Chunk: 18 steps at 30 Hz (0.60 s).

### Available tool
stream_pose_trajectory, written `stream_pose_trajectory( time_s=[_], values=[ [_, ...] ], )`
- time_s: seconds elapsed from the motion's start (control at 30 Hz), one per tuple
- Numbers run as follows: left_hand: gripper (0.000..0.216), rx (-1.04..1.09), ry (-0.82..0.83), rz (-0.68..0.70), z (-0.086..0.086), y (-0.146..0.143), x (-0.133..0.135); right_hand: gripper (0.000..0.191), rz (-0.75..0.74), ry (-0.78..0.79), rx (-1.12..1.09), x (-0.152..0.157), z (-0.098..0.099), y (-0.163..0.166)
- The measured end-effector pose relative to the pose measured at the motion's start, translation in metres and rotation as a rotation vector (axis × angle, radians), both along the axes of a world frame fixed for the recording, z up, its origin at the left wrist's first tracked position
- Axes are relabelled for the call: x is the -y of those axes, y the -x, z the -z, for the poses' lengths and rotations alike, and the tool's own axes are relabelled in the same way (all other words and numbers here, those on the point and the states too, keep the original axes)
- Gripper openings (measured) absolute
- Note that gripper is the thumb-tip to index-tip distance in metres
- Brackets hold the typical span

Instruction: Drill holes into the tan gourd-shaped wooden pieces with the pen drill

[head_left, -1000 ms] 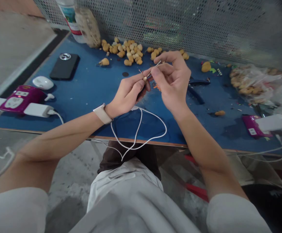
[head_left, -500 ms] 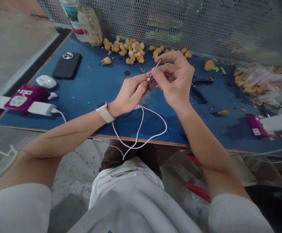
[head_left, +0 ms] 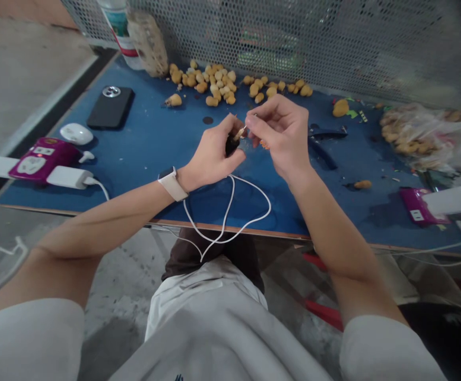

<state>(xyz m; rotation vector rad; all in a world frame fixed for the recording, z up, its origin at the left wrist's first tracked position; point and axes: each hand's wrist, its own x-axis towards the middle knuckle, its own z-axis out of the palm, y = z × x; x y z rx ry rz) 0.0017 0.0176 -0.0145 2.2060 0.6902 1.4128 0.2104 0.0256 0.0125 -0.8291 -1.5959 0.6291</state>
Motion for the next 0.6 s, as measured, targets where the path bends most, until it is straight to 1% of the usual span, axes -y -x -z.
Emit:
stream_pose_trajectory(
  time_s=[0.13,0.23,0.37,0.43,0.5,0.6],
  values=[
    [0.031,0.003,0.002,-0.020,0.005,0.000,0.000,0.078,-0.003,0.034,-0.005,0.003,0.000,-0.001],
    [0.037,-0.014,0.003,-0.029,0.005,0.000,0.003,0.075,-0.001,0.056,0.009,-0.002,0.009,-0.005],
    [0.037,-0.030,0.007,-0.041,0.002,-0.001,0.007,0.078,-0.030,0.040,-0.019,-0.009,0.017,-0.004],
    [0.038,-0.035,0.001,-0.033,0.002,-0.002,0.007,0.081,-0.025,0.063,-0.027,-0.006,0.014,-0.001],
    [0.039,-0.047,0.002,-0.035,0.002,-0.001,0.007,0.081,-0.031,0.089,-0.035,0.002,0.006,0.000],
    [0.044,-0.098,0.042,-0.064,0.002,0.002,0.007,0.076,-0.109,0.130,-0.041,0.017,-0.009,0.000]
  ],
)
